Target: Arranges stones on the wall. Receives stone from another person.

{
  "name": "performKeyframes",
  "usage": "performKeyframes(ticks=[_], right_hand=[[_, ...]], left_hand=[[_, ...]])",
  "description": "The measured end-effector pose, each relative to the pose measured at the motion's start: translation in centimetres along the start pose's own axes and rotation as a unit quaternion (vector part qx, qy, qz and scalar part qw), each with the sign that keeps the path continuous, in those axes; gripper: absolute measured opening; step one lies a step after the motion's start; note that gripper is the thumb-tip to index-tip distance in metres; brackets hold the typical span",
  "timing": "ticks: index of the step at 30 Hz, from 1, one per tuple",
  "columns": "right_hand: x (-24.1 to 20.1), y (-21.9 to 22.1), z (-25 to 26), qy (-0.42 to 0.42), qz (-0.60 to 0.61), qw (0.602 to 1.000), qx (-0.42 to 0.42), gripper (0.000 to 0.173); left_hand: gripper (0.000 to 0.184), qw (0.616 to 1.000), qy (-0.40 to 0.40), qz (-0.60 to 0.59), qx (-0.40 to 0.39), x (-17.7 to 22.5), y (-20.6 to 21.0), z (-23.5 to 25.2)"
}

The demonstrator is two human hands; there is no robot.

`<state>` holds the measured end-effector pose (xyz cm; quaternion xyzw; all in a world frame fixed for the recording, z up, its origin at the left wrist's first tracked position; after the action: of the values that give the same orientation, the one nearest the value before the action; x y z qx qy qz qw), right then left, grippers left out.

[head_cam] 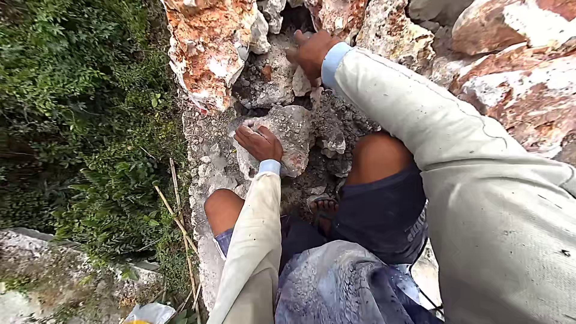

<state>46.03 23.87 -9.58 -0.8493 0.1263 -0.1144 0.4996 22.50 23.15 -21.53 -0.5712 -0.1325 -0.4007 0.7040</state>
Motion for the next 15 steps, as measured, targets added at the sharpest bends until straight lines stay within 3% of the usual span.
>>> performKeyframes(ticks=[10,12,15], right_hand=[[1.2,-0.2,-0.9,0.008,0.021,1.000,0.016,0.052],[1.1,-0.3,-1.2,0.016,0.014,1.000,0.007,0.056],[1.2,0.1,-1.7,0.024,0.022,0.999,-0.025,0.076]], left_hand=[[0.034,0.999,0.008,-0.014,0.035,0.4,0.0,-0.2],[0.035,0.998,-0.005,-0.042,0.041,0.3,-0.1,-0.1],[0.038,0.993,-0.024,-0.114,0.020,-0.4,-0.2,0.3]])
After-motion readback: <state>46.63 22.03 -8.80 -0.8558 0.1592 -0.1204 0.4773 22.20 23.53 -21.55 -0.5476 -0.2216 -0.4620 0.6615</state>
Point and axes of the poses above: each hand's wrist, its own z-axis towards the middle knuckle, its own y-axis out of the palm, x = y × z, the point moved 1 cm from there along z, towards the middle knuckle, and after that the axes turned 5 degrees about -x, right-handed, at the moved point
